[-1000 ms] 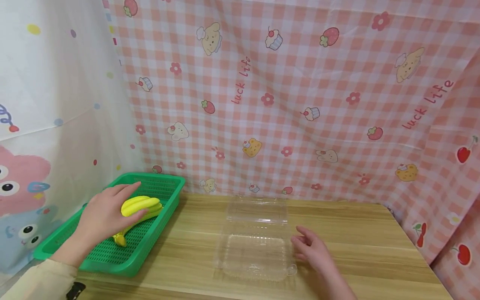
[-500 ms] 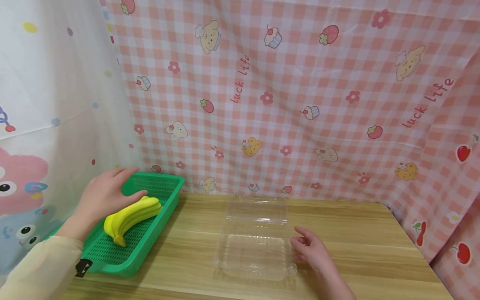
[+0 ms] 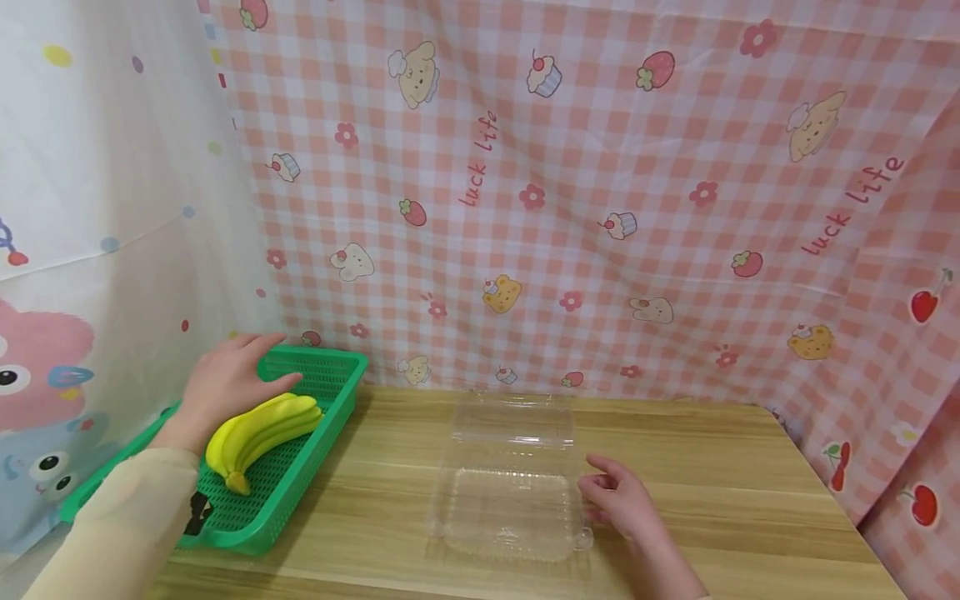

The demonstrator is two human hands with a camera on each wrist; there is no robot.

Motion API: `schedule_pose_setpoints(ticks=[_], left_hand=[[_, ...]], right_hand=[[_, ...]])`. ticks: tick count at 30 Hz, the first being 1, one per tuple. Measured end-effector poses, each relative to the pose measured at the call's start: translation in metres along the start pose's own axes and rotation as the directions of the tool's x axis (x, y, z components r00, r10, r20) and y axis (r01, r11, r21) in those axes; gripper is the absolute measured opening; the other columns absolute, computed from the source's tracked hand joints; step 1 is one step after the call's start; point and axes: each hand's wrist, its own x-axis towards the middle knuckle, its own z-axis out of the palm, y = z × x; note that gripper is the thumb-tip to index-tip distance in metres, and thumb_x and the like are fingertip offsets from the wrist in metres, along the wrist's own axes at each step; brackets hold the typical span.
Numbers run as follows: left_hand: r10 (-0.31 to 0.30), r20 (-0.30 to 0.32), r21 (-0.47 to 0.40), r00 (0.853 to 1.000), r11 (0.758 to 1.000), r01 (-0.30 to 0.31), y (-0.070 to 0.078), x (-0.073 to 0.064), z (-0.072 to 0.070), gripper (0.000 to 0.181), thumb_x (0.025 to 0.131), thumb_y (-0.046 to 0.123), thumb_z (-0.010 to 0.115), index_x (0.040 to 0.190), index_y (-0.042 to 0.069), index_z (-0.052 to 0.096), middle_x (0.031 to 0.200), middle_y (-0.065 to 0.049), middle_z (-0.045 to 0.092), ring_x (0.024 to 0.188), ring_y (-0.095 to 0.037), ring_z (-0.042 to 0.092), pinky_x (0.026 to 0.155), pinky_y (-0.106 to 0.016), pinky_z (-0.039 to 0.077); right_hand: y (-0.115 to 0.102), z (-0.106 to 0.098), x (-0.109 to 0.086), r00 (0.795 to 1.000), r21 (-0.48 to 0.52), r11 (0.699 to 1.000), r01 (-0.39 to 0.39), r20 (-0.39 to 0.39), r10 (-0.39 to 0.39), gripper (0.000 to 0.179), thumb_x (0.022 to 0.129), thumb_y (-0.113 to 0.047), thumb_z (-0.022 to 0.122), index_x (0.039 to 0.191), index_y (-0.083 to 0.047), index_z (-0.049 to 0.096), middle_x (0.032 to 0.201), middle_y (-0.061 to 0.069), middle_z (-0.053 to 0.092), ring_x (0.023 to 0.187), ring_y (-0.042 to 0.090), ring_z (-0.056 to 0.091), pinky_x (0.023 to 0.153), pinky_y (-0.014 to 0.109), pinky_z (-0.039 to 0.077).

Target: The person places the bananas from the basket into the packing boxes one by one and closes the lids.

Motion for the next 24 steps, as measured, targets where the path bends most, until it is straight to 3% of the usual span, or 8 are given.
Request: schedule_pose_setpoints(ticks=[7,17,24], left_hand=[[-0.039,0.054,-0.013,0.998,0.999,0.039,-0.013,0.006,0.014,0.068,0.088,0.044,0.070,0.141,0.005,0.053,0.129,-0.027,0.057,0.113,-0.046,0.053,0.090,-0.066,0.043],[-0.101,0.076,-0.051,0.992,0.993,0.105,-0.033,0.006,0.033,0.070,0.089,0.045,0.069,0.145,0.010,0.049,0.136,-0.027,0.052,0.120,-0.048,0.048,0.093,-0.068,0.040],[-0.144,0.116,-0.031,0.983,0.988,0.148,-0.039,0.002,0.042,0.073,0.088,0.048,0.069,0.141,0.001,0.050,0.135,-0.030,0.051,0.121,-0.050,0.047,0.094,-0.067,0.040]], right_hand=[[0.001,0.000,0.000,1.000,0.010,1.000,-0.006,0.007,0.006,0.057,0.097,-0.001,0.059,0.143,0.017,0.030,0.099,0.008,0.060,0.080,0.015,0.059,0.068,0.029,0.057],[0.002,0.000,0.000,1.000,0.032,0.999,-0.004,0.022,0.004,0.056,0.095,0.001,0.058,0.141,0.019,0.031,0.093,0.006,0.058,0.075,0.013,0.056,0.064,0.026,0.055],[0.003,0.001,0.001,1.000,0.048,0.999,-0.016,0.019,0.015,0.054,0.094,0.003,0.058,0.139,0.019,0.033,0.088,0.005,0.055,0.070,0.012,0.055,0.061,0.023,0.054]])
